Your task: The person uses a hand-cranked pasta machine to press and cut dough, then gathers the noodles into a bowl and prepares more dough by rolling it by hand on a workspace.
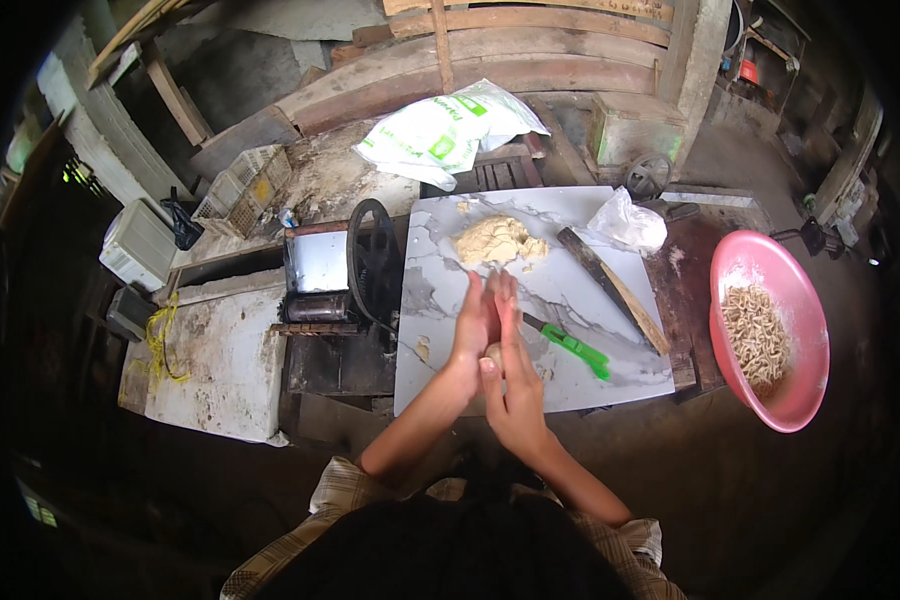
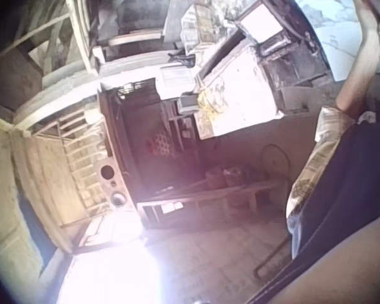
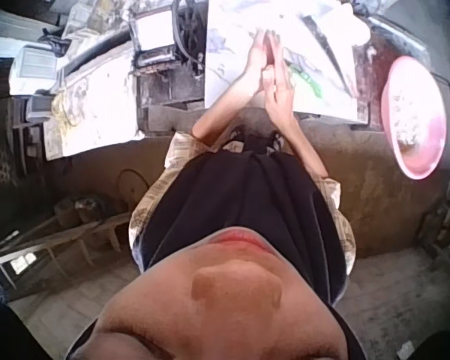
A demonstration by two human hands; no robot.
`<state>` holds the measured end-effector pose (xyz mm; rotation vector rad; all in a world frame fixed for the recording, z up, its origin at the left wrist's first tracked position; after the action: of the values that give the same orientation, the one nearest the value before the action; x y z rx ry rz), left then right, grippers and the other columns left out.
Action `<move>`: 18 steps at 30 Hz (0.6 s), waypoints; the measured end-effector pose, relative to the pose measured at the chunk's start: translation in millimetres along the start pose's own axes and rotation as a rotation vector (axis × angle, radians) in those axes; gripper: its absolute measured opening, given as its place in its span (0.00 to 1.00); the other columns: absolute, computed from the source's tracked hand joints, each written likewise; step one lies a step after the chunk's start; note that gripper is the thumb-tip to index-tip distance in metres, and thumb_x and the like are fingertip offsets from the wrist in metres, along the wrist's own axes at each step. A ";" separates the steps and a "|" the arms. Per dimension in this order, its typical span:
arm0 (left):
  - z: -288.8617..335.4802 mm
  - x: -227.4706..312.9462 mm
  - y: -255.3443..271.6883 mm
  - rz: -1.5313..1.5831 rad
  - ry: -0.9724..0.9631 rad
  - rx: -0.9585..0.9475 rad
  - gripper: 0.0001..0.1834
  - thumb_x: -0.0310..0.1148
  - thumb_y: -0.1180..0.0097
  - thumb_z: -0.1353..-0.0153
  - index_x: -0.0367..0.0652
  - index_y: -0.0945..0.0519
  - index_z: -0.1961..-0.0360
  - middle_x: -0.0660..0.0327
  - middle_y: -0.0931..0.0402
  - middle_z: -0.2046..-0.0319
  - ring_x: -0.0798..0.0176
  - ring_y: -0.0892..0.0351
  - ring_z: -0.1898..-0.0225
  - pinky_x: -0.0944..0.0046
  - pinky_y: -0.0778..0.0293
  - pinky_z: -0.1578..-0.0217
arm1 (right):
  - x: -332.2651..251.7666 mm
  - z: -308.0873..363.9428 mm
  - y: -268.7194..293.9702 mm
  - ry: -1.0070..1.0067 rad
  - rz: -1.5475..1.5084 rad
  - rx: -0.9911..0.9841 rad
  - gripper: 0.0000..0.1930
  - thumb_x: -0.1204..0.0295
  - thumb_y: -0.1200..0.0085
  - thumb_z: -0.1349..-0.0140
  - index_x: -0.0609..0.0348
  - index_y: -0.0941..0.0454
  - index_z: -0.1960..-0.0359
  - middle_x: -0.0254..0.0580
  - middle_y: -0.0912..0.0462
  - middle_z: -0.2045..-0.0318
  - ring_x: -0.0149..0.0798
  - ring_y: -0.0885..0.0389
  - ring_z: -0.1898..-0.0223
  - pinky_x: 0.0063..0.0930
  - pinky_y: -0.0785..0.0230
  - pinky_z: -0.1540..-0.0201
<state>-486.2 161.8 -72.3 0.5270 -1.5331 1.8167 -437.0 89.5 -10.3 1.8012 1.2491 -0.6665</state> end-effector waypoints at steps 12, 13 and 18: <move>32.4 -6.8 -12.4 0.143 0.181 -0.084 0.45 0.68 0.69 0.39 0.41 0.46 0.33 0.61 0.40 0.37 0.63 0.42 0.36 0.60 0.48 0.36 | 10.7 -12.8 6.6 -0.044 -0.218 0.012 0.25 0.62 0.74 0.29 0.67 0.34 0.40 0.55 0.38 0.36 0.51 0.42 0.34 0.39 0.57 0.32; 48.9 -14.8 -18.9 0.112 0.280 -0.085 0.46 0.69 0.69 0.39 0.42 0.47 0.33 0.62 0.40 0.37 0.64 0.41 0.36 0.60 0.46 0.38 | 13.0 -24.4 7.5 -0.136 -0.255 -0.060 0.25 0.62 0.74 0.29 0.66 0.33 0.41 0.54 0.38 0.36 0.50 0.42 0.34 0.39 0.59 0.31; 29.5 -17.2 -2.1 0.161 0.260 -0.076 0.44 0.68 0.72 0.38 0.45 0.48 0.32 0.62 0.43 0.35 0.63 0.45 0.35 0.61 0.51 0.36 | -32.5 -15.5 -4.9 0.176 0.079 -0.023 0.25 0.63 0.74 0.29 0.64 0.29 0.44 0.51 0.34 0.38 0.50 0.39 0.35 0.41 0.59 0.31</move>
<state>-476.8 129.2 -76.3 0.1273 -1.4914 1.8554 -453.9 87.5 21.8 1.9127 1.2874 -0.4554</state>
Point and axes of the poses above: each hand's wrist, its own z-axis away from the middle knuckle, its own y-axis out of the back of the hand, x = y × z, the point moved 8 cm from there along -z, towards the middle knuckle
